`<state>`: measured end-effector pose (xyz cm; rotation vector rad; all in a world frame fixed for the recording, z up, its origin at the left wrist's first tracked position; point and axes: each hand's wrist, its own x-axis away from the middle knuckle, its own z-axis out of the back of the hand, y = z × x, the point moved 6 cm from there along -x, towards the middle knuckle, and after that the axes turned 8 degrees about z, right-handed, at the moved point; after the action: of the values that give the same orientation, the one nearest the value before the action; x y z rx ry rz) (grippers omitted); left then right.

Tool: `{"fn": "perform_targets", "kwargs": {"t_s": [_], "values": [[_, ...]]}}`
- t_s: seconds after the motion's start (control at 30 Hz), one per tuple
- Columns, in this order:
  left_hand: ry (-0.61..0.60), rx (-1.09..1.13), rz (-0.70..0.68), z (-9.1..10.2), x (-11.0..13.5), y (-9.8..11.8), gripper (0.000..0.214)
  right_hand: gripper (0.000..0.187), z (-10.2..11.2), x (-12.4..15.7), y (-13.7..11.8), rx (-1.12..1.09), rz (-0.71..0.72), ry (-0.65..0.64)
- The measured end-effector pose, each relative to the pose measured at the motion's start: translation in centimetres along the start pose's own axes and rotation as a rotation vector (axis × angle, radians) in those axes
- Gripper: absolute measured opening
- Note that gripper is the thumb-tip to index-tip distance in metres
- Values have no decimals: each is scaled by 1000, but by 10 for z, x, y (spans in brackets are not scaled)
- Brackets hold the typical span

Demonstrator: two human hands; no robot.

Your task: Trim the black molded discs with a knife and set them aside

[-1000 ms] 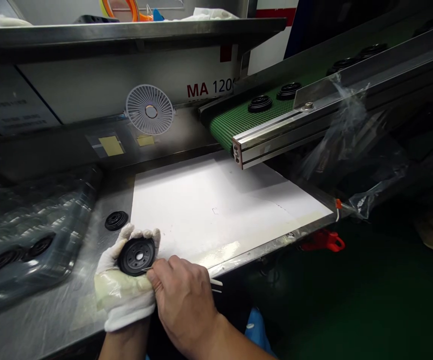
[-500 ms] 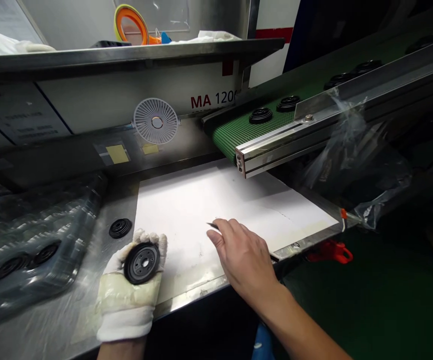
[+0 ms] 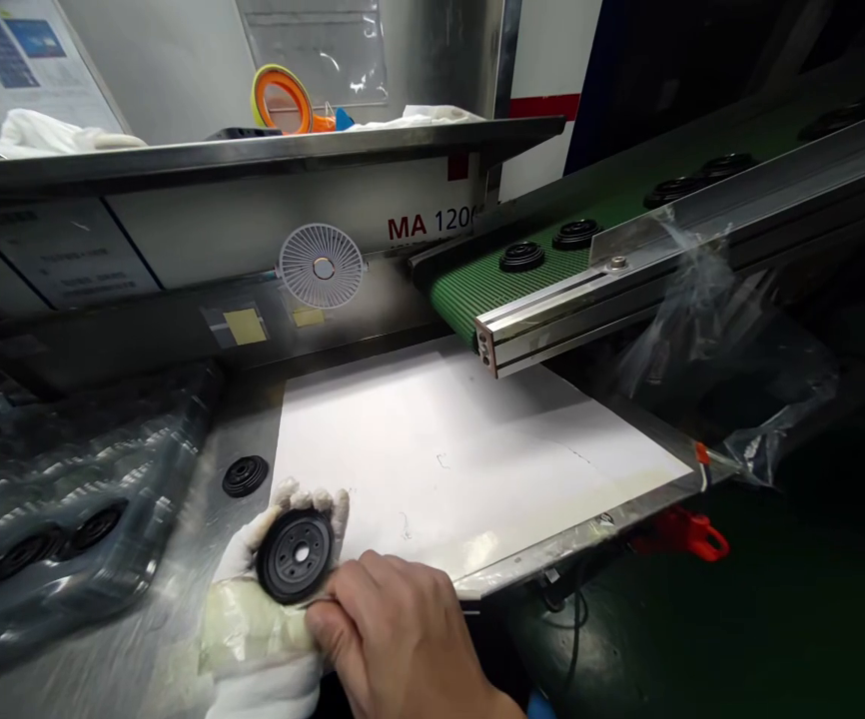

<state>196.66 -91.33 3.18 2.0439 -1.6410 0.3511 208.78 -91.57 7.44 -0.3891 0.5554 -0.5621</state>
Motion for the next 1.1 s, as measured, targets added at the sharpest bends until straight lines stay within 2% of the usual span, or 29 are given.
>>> {"fn": "perform_targets", "kwargs": {"t_s": [0.07,0.13,0.23,0.3,0.4,0.47,0.53,0.6,0.67,0.73,0.8,0.87,0.9,1.0,1.1], "values": [[-43,-24,29,-2,2,0,20,24,9,4,7,-80,11,17],[-130,-51,65,-7,7,-1,21,31,22,9,22,-130,-36,52],[-297,-116,168,-12,17,-8,29,44,41,16,48,-303,-189,114],[-355,-152,218,-8,20,-12,35,38,54,21,65,-497,-320,258],[-265,-138,248,5,15,-15,26,23,71,28,82,-830,-487,594],[-132,-109,262,13,12,-16,22,26,71,30,87,-1053,-584,697],[-12,-98,264,17,12,-15,27,40,64,28,85,-1242,-659,649],[61,-123,252,16,17,-15,34,55,57,26,75,-1361,-686,536],[79,-179,226,14,22,-14,38,63,52,25,63,-1416,-670,433],[61,-249,165,13,26,-14,37,66,48,25,54,-1418,-627,409],[44,-311,73,13,29,-14,35,58,44,26,47,-1393,-579,449],[50,-355,-13,13,32,-15,35,30,33,27,39,-1361,-555,436],[68,-365,-42,14,33,-15,35,20,25,27,35,-1337,-559,387],[152,-368,-100,15,40,-15,34,23,-2,26,20,-1296,-565,179],[220,-390,-146,14,47,-12,33,25,-16,24,11,-1276,-532,95]]}}
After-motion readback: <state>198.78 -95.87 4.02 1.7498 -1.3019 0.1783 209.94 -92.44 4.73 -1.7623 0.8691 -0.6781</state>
